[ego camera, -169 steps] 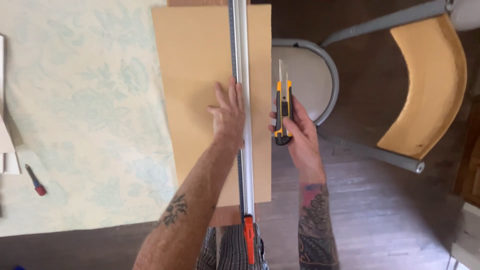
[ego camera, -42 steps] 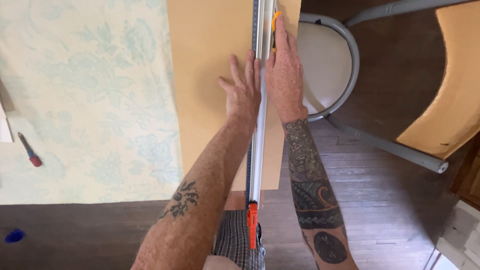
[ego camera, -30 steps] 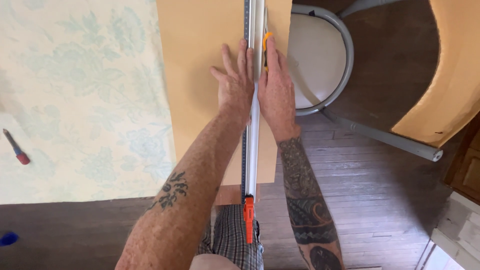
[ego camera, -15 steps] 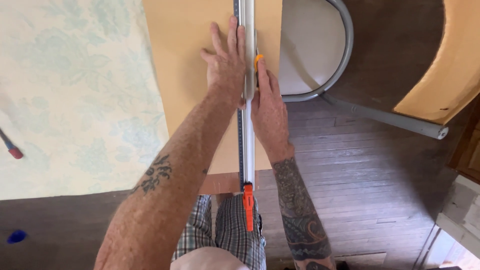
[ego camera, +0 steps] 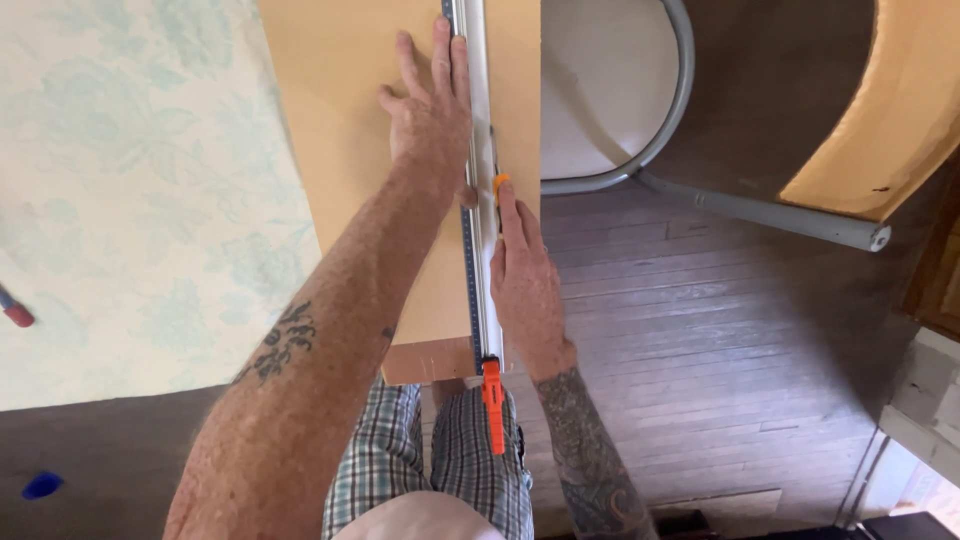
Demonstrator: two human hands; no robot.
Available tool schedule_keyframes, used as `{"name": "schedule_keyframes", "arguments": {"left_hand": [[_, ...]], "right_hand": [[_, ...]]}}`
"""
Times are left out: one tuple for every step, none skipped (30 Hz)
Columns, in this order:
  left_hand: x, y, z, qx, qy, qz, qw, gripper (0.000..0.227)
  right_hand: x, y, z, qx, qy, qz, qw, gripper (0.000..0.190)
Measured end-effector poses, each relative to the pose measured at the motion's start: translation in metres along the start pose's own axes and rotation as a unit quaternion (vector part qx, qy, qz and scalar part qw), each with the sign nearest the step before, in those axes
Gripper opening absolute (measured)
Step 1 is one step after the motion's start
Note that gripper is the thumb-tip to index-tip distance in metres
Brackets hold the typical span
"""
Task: A person measures and cuts a thin wooden or cardboard board using a metal straight edge, a clamp, and a utility knife on a workshop table.
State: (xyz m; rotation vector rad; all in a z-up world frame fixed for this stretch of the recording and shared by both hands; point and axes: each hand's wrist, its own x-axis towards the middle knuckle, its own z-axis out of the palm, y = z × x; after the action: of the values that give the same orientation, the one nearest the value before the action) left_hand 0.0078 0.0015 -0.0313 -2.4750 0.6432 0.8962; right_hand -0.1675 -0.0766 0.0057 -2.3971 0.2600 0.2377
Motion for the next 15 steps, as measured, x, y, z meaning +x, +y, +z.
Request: {"name": "schedule_keyframes", "arguments": {"left_hand": [[0.000,-0.001,-0.002,-0.003,-0.011,0.004,1.000,0.182],[0.000,-0.002,-0.003,-0.007,-0.022,0.007,1.000,0.181],[-0.001,-0.004,-0.005,-0.006,-0.021,0.009,1.000,0.181],[-0.002,-0.006,-0.007,-0.005,-0.031,0.017,0.999,0.180],[-0.002,-0.006,-0.009,-0.005,-0.040,0.025,0.999,0.180],[-0.001,-0.003,-0.006,-0.005,-0.040,0.029,0.999,0.180],[0.000,-0.003,-0.002,-0.002,-0.017,0.017,1.000,0.180],[0.000,-0.002,0.002,0.001,0.005,0.006,1.000,0.180],[0.000,-0.002,0.002,0.002,0.002,0.006,1.000,0.180],[-0.001,-0.002,0.002,0.004,-0.003,0.010,1.000,0.181],[0.000,-0.002,0.001,0.006,-0.005,0.015,1.000,0.182],[0.001,-0.002,0.002,0.006,-0.005,0.016,1.000,0.182],[0.002,-0.002,0.004,0.007,-0.004,0.012,1.000,0.182],[0.003,-0.002,0.005,0.007,-0.002,0.009,1.000,0.183],[0.004,-0.002,0.005,0.007,-0.003,0.011,1.000,0.183]], "right_hand": [[-0.004,-0.002,-0.002,0.015,-0.020,0.019,1.000,0.060],[-0.008,-0.005,-0.004,0.031,-0.039,0.038,0.998,0.062],[-0.015,-0.003,-0.001,0.031,-0.038,0.040,0.998,0.062],[-0.021,-0.002,0.001,0.025,-0.040,0.044,0.998,0.062],[-0.028,0.001,0.002,0.018,-0.041,0.049,0.998,0.063],[-0.034,0.002,0.001,0.017,-0.040,0.052,0.998,0.063],[-0.040,0.002,0.002,0.009,-0.040,0.049,0.998,0.061],[-0.046,0.002,0.003,0.001,-0.039,0.047,0.998,0.059],[-0.051,0.003,0.002,0.003,-0.041,0.048,0.998,0.059],[-0.055,0.004,0.002,0.009,-0.040,0.041,0.998,0.060],[-0.059,0.005,0.001,0.014,-0.037,0.034,0.999,0.061],[-0.062,0.004,0.001,0.014,-0.037,0.035,0.999,0.061],[-0.066,0.004,0.001,0.011,-0.037,0.036,0.999,0.061],[-0.069,0.004,0.001,0.009,-0.038,0.038,0.999,0.060],[-0.074,0.004,0.001,0.009,-0.038,0.040,0.998,0.060]]}}
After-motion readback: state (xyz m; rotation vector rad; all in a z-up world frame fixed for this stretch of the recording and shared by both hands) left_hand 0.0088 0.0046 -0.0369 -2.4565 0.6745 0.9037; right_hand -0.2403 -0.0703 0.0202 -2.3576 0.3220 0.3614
